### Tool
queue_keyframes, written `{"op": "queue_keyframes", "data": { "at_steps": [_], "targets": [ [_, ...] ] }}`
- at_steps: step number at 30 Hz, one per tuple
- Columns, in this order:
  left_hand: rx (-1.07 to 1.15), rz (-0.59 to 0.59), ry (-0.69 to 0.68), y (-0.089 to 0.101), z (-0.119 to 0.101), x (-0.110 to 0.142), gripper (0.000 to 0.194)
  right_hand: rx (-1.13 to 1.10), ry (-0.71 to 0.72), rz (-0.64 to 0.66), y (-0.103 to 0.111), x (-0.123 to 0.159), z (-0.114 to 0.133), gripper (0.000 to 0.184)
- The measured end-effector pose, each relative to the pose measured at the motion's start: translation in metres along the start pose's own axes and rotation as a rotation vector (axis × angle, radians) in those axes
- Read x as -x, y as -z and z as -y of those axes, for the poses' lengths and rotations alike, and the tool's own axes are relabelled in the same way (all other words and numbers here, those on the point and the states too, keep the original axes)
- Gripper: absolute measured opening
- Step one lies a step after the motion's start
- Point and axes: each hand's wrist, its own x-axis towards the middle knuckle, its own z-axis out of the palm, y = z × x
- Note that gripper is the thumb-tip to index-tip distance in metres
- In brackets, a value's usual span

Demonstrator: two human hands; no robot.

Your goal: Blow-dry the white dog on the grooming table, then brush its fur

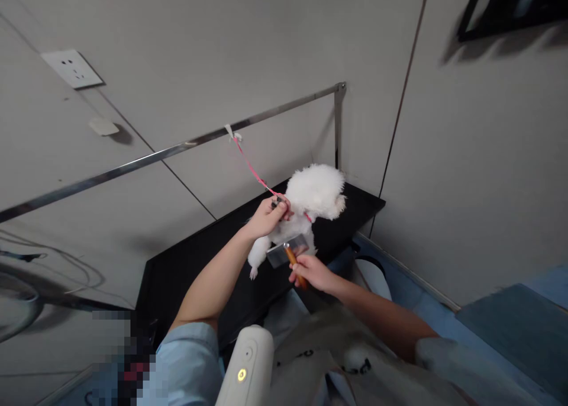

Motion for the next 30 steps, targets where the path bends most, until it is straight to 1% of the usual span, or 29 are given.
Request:
{"op": "queue_keyframes", "data": {
  "at_steps": [2, 4, 6, 8, 10, 12, 14, 18, 20, 22, 23, 24, 25, 26, 28, 29, 30],
  "targets": [
    [0.010, -0.049, -0.034, -0.001, 0.000, -0.002, 0.060, 0.101, 0.100, -0.068, 0.008, -0.006, 0.005, 0.010],
    [0.020, -0.086, -0.060, -0.001, 0.000, -0.003, 0.060, 0.193, 0.133, -0.116, 0.013, -0.011, 0.006, 0.008],
    [0.031, -0.080, -0.058, -0.001, 0.001, -0.004, 0.061, 0.222, 0.075, -0.092, 0.013, -0.012, 0.002, 0.015],
    [0.041, -0.047, -0.043, 0.000, 0.002, -0.004, 0.062, 0.224, 0.029, -0.045, 0.012, -0.010, -0.001, 0.018],
    [0.038, -0.021, -0.036, 0.002, 0.001, -0.004, 0.063, 0.234, 0.068, -0.024, 0.014, -0.009, 0.000, 0.016],
    [0.025, -0.020, -0.034, 0.003, -0.002, -0.004, 0.064, 0.292, 0.164, -0.032, 0.019, -0.009, 0.006, 0.013],
    [0.009, -0.047, -0.039, 0.005, -0.005, -0.001, 0.065, 0.377, 0.196, -0.035, 0.024, -0.008, 0.010, 0.013],
    [-0.022, -0.135, -0.069, 0.007, -0.011, 0.010, 0.066, 0.464, 0.083, 0.042, 0.025, 0.000, 0.013, 0.020],
    [-0.042, -0.158, -0.073, 0.007, -0.013, 0.016, 0.066, 0.496, 0.127, 0.049, 0.025, 0.003, 0.019, 0.020],
    [-0.045, -0.193, -0.075, 0.006, -0.015, 0.022, 0.066, 0.570, 0.230, -0.003, 0.027, 0.003, 0.025, 0.017],
    [-0.039, -0.222, -0.078, 0.005, -0.016, 0.024, 0.066, 0.607, 0.259, -0.035, 0.029, 0.002, 0.026, 0.017],
    [-0.032, -0.253, -0.079, 0.005, -0.017, 0.025, 0.065, 0.633, 0.256, -0.054, 0.030, 0.003, 0.026, 0.020],
    [-0.028, -0.277, -0.076, 0.005, -0.017, 0.026, 0.065, 0.642, 0.221, -0.058, 0.030, 0.004, 0.024, 0.024],
    [-0.028, -0.292, -0.069, 0.004, -0.018, 0.027, 0.065, 0.631, 0.163, -0.048, 0.030, 0.005, 0.021, 0.028],
    [-0.032, -0.293, -0.058, 0.004, -0.018, 0.028, 0.066, 0.584, 0.070, -0.002, 0.028, 0.010, 0.017, 0.029],
    [-0.036, -0.291, -0.056, 0.003, -0.018, 0.029, 0.066, 0.565, 0.070, 0.018, 0.026, 0.012, 0.017, 0.027],
    [-0.038, -0.298, -0.060, 0.002, -0.019, 0.029, 0.066, 0.561, 0.104, 0.021, 0.024, 0.012, 0.019, 0.025]
  ]
}}
